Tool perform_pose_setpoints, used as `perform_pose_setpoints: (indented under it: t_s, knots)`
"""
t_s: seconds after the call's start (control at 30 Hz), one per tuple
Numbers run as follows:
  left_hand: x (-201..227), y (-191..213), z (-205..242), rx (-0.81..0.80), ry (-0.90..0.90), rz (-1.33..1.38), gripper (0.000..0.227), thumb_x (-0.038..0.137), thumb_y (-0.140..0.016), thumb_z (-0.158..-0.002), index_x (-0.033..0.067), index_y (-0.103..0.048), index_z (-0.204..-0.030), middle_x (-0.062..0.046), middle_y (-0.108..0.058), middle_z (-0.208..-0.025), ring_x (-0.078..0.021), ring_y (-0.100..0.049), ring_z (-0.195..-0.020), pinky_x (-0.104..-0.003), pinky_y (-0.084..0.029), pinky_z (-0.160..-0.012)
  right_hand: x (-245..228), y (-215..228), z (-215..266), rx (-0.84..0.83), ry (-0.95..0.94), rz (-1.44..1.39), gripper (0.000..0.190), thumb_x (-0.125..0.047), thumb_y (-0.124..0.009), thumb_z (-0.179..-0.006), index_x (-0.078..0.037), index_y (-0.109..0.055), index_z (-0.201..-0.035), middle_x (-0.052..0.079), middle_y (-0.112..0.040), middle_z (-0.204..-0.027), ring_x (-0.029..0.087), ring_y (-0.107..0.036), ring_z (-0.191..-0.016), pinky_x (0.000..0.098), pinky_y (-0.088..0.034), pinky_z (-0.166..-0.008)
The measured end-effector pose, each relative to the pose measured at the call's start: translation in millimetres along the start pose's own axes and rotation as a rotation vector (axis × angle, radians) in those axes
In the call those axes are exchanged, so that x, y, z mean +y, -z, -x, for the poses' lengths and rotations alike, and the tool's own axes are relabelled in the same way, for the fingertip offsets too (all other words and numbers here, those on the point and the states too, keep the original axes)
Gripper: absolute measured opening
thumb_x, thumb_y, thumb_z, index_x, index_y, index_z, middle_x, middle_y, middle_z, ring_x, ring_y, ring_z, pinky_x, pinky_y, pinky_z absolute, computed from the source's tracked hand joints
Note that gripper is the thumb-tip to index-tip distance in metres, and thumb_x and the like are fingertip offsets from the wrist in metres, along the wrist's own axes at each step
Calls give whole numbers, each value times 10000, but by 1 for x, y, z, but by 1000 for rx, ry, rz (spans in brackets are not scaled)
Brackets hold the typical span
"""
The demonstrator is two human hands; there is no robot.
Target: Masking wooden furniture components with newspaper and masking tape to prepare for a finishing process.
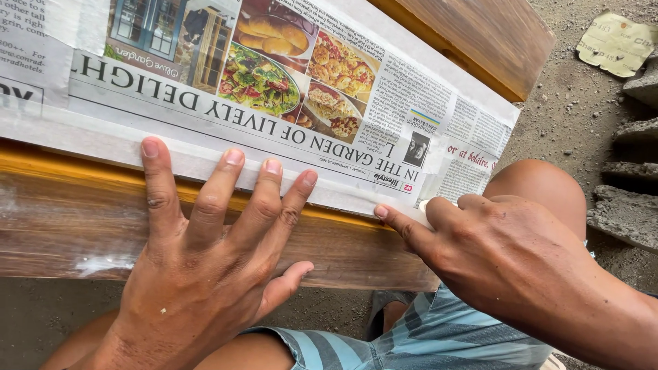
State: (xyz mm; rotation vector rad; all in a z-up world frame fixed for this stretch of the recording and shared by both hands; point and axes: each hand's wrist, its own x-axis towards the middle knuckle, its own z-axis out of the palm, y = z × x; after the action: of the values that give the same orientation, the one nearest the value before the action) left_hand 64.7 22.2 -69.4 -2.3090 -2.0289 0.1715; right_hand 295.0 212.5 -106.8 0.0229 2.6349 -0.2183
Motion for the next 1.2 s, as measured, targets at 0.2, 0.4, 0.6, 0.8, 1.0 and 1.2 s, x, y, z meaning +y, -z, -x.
perform_pose_setpoints:
  t_s: [0.2, 0.4, 0.6, 0.8, 1.0, 1.2]
  knots:
    - [8, 2, -6, 7, 32, -53, 879, 658, -605, -886, 74, -548, -1540, -186, -460, -1411, -427, -381, -1350, -817, -251, -1111, -4, -1, -1, -39, 24, 31, 740, -174, -540, -908, -59, -290, -1595, 61, -575, -832, 209, -654, -721, 352, -536, -596]
    - [38, -10, -25, -37, -71, -42, 934, 636, -631, -831, 8, -527, -1515, -197, -486, -1371, -426, -416, -1300, -747, -293, -1103, 0, -17, -3, 183, 29, -102, 692, -218, -593, -857, -59, -492, -1523, 55, -617, -812, 219, -678, -687, 362, -538, -548]
    - [67, -27, -37, -42, -121, -63, 903, 571, -606, -826, -21, -515, -1501, -176, -474, -1363, -389, -418, -1304, -735, -281, -1109, 7, -32, 15, 543, -8, -418, 524, -367, -712, -904, -89, -646, -1343, 52, -601, -686, 254, -608, -550, 407, -467, -488]
    - [69, -35, -41, -39, -164, -66, 916, 568, -583, -841, -39, -490, -1520, -164, -469, -1340, -376, -397, -1315, -708, -264, -1132, 34, -44, 33, 795, 182, -569, 569, -263, -771, -822, -100, -639, -1350, 21, -559, -757, 221, -569, -644, 395, -463, -604]
    - [70, -32, -40, -39, -160, -63, 909, 574, -580, -855, -26, -491, -1532, -148, -496, -1338, -358, -410, -1320, -699, -268, -1141, 34, -63, 57, 678, 175, -434, 547, -209, -786, -800, -151, -673, -1333, 19, -441, -577, 191, -478, -483, 411, -380, -450]
    - [69, -31, -42, -52, -168, -52, 878, 545, -592, -834, -23, -535, -1501, -155, -528, -1340, -356, -439, -1290, -690, -280, -1131, 39, -82, 49, 459, 58, -502, 640, -312, -749, -847, -166, -640, -1461, 29, -527, -600, 199, -532, -416, 429, -411, -376]
